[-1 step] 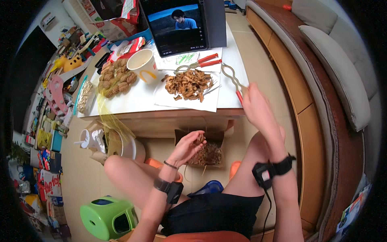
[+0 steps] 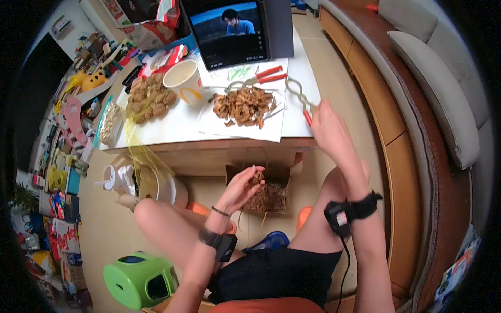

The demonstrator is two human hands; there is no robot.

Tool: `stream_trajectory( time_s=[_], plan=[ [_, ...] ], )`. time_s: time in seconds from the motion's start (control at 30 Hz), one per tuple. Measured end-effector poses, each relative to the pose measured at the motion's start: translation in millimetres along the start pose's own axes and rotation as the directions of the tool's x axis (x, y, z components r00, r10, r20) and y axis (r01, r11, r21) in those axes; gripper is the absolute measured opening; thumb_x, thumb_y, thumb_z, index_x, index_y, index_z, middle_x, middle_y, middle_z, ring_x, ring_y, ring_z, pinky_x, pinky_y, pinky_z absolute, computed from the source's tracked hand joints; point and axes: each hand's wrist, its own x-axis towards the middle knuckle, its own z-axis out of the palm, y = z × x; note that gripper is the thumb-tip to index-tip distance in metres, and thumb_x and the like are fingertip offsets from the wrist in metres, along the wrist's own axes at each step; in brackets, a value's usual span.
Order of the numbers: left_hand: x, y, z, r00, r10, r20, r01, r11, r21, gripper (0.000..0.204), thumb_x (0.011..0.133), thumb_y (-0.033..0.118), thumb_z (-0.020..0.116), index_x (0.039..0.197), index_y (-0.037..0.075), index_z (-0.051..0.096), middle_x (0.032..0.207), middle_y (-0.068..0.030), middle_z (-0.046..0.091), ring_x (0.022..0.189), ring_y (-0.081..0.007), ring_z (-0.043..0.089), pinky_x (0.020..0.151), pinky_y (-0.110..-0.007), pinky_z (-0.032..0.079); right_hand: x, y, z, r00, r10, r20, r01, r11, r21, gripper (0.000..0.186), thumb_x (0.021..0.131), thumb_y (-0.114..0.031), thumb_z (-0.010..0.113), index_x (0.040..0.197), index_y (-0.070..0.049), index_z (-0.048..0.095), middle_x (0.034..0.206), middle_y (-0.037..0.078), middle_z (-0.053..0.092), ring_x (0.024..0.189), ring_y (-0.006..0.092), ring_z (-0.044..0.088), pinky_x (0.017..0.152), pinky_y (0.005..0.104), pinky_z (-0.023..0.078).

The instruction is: Peel the outer skin or inner membrane from walnut pieces using hands and tweezers.

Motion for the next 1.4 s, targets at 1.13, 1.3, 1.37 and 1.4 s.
stream_trajectory(
  time_s=[1.13,1.3,1.37,1.4],
  plan=[
    [0.5,19.8,-0.5,0.972,0.167,-0.167,-0.069,0.878,0.474,0.03,0.085,0.02,0.053,0.108,0.001,0.052,0.094,-0.0018,0.057,0.082,-0.0051,0.05,0.069,-0.018,0.042,-79.0,6.4,134.4,0.837,-0.059,0.544,-0.451,0.49,0.746,0.027,0.075,-0.009,0.063,0.096,0.007,0.056,0.081,0.008,0.061,0.071,0.0086,0.057,0.063,0.0203,0.046],
    [-2.0,31.4,0.2,0.986,0.13,-0.102,-0.092,0.944,0.317,0.032,0.082,0.013,0.056,0.11,-0.001,0.051,0.099,-0.0055,0.057,0.09,-0.0076,0.052,0.077,-0.019,0.042,-69.0,5.3,125.9,0.789,-0.06,0.611,-0.575,0.278,0.77,0.023,0.078,-0.001,0.056,0.1,0.007,0.054,0.088,0.011,0.06,0.077,0.0142,0.059,0.068,0.0233,0.048],
    [-3.6,29.9,1.5,0.988,0.115,-0.104,-0.077,0.945,0.318,0.034,0.083,0.012,0.056,0.114,-0.001,0.05,0.101,-0.0058,0.057,0.089,-0.0084,0.053,0.076,-0.018,0.042,-71.5,7.6,125.5,0.794,-0.066,0.604,-0.574,0.245,0.781,0.022,0.078,0.0,0.054,0.098,0.007,0.054,0.089,0.012,0.059,0.077,0.0146,0.059,0.069,0.0234,0.048],
    [-4.7,30.8,3.3,0.985,0.13,-0.117,-0.074,0.916,0.394,0.036,0.082,0.012,0.056,0.115,-0.001,0.049,0.099,-0.0058,0.057,0.087,-0.0087,0.054,0.075,-0.018,0.043,-72.9,7.2,124.7,0.804,-0.075,0.59,-0.562,0.229,0.795,0.021,0.077,0.001,0.054,0.097,0.007,0.054,0.089,0.012,0.059,0.077,0.0149,0.059,0.069,0.0236,0.048]
  ],
)
